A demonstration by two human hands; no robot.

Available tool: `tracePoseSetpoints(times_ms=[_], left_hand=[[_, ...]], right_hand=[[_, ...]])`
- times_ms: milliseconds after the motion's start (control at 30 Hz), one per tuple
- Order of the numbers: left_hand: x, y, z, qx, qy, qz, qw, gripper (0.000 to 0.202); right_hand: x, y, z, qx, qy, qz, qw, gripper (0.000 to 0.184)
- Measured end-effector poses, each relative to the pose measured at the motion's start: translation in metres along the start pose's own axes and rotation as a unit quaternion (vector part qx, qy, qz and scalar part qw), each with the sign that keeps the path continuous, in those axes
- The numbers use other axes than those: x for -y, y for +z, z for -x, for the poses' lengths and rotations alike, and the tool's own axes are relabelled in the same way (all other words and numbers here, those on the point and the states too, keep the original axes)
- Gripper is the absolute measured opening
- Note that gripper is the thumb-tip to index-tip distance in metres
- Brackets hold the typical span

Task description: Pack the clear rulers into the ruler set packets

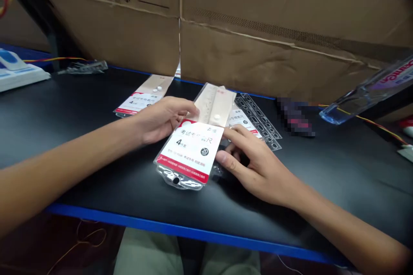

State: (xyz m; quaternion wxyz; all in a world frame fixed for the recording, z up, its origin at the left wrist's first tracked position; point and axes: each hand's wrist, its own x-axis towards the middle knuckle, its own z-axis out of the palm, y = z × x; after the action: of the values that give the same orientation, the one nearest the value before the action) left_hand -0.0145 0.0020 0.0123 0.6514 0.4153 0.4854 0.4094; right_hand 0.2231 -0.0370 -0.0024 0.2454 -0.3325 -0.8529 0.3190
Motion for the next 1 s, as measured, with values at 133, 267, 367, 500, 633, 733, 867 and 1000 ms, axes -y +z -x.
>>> tracePoseSetpoints(times_ms=[133,267,367,500,633,733,867,1000], left_hand=[[0.002,0.006,0.01,0.06,-0.041,-0.01,0.997,0.019],[0.003,0.008,0.014,0.119,-0.017,0.027,0.992,0.028],[0.003,0.008,0.013,0.125,0.006,0.053,0.991,0.029],[0.006,0.011,0.014,0.141,0.012,0.061,0.988,0.031],[0.011,0.019,0.021,0.175,0.026,0.037,0.984,0.035],[0.013,0.025,0.026,0.177,0.037,0.009,0.983,0.039],[0.014,0.03,0.03,0.177,0.071,-0.02,0.981,0.043],[0.013,0.03,0.032,0.191,0.089,-0.054,0.976,0.045]], right_hand=[[0.003,-0.003,-0.001,0.035,-0.01,-0.001,0.999,0.035],[-0.001,-0.004,0.0,-0.013,-0.006,-0.019,1.0,0.038],[-0.007,-0.006,-0.001,-0.156,0.034,-0.114,0.98,0.037],[-0.014,-0.01,-0.006,-0.226,0.107,-0.301,0.92,0.027],[-0.018,-0.009,-0.01,-0.107,0.141,-0.407,0.896,0.025],[-0.019,-0.008,-0.009,-0.054,0.138,-0.416,0.897,0.025],[-0.018,-0.009,-0.005,-0.059,0.134,-0.392,0.908,0.021],[-0.017,-0.009,-0.003,-0.065,0.129,-0.36,0.922,0.02]])
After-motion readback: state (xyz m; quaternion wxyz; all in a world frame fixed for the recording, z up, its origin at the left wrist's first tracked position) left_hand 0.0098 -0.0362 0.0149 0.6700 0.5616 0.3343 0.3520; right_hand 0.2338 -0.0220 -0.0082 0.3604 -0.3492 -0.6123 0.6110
